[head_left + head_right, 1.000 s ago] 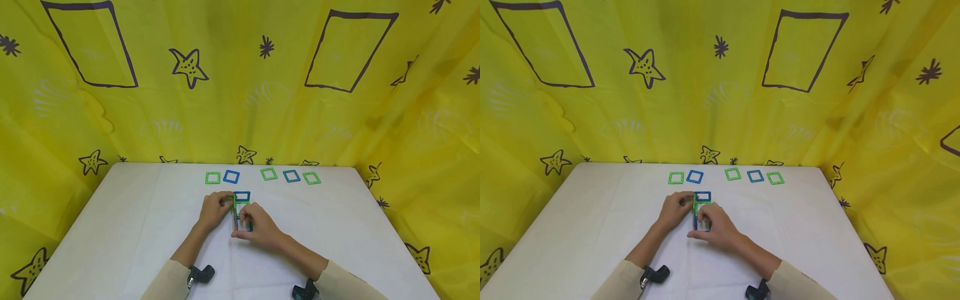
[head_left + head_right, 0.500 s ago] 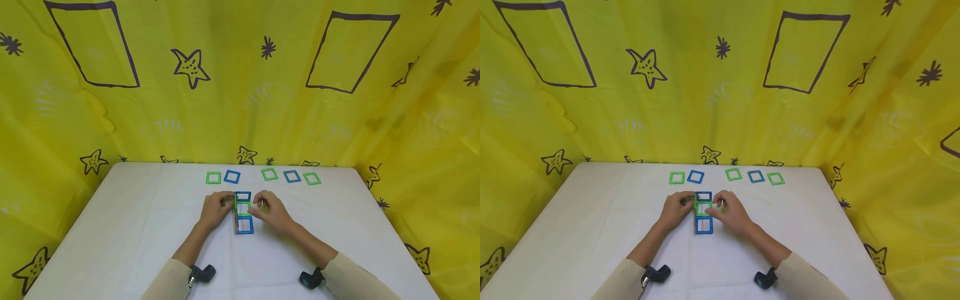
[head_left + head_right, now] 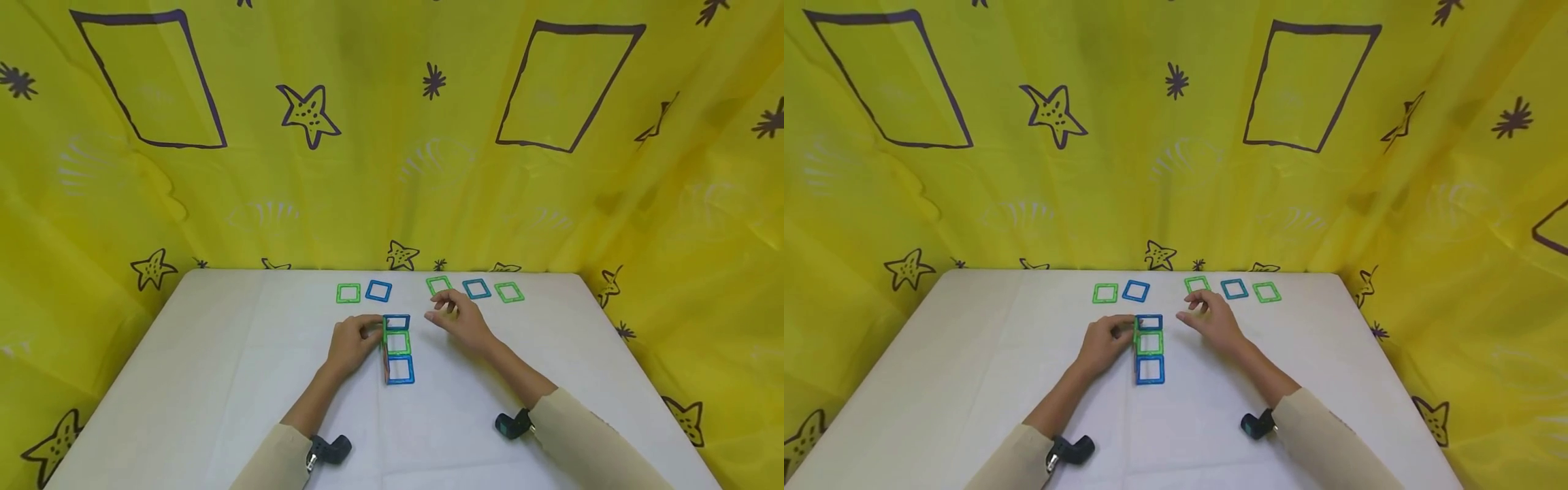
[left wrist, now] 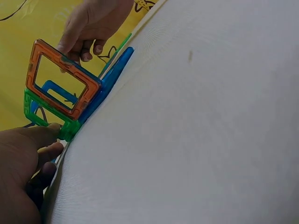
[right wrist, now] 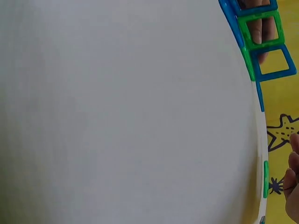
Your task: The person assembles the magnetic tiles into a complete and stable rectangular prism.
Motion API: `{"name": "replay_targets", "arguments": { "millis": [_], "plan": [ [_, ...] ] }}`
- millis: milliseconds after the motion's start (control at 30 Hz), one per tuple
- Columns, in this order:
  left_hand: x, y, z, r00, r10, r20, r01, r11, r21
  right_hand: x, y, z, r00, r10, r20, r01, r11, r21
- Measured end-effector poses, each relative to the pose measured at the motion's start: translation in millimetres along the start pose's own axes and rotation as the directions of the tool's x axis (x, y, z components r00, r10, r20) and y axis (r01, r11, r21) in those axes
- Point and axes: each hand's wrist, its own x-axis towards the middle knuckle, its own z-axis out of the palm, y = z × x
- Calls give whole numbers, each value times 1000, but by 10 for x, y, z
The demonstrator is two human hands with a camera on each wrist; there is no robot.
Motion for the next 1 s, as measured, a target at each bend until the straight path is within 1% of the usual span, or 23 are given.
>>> {"name": "replay_targets", "arguments": {
  "millis": [167, 367, 467, 633, 867, 1000],
  "plan": [
    [6, -9, -10, 1000, -10, 6, 10, 1000, -24, 116, 74, -104, 1000, 10, -17, -11, 1000, -28],
    [27, 3, -29, 1000, 5, 18, -5, 999, -38, 259, 166, -235, 999, 1, -44, -4, 997, -78],
    [31, 11, -30, 1000, 3, 19, -2, 999, -47, 319, 203, -265, 999, 6, -52, -12, 992, -124],
    [21, 3, -20, 1000, -11, 19, 12, 998, -55, 375, 244, -283, 999, 19, -47, -27, 985, -169],
    [9, -12, -12, 1000, -1, 9, 1, 998, -62, 442, 284, -300, 999, 26, -34, -35, 958, -284],
    [4, -21, -17, 1000, 7, 10, -6, 998, -55, 475, 303, -308, 999, 37, -28, -44, 945, -325]
  ]
}}
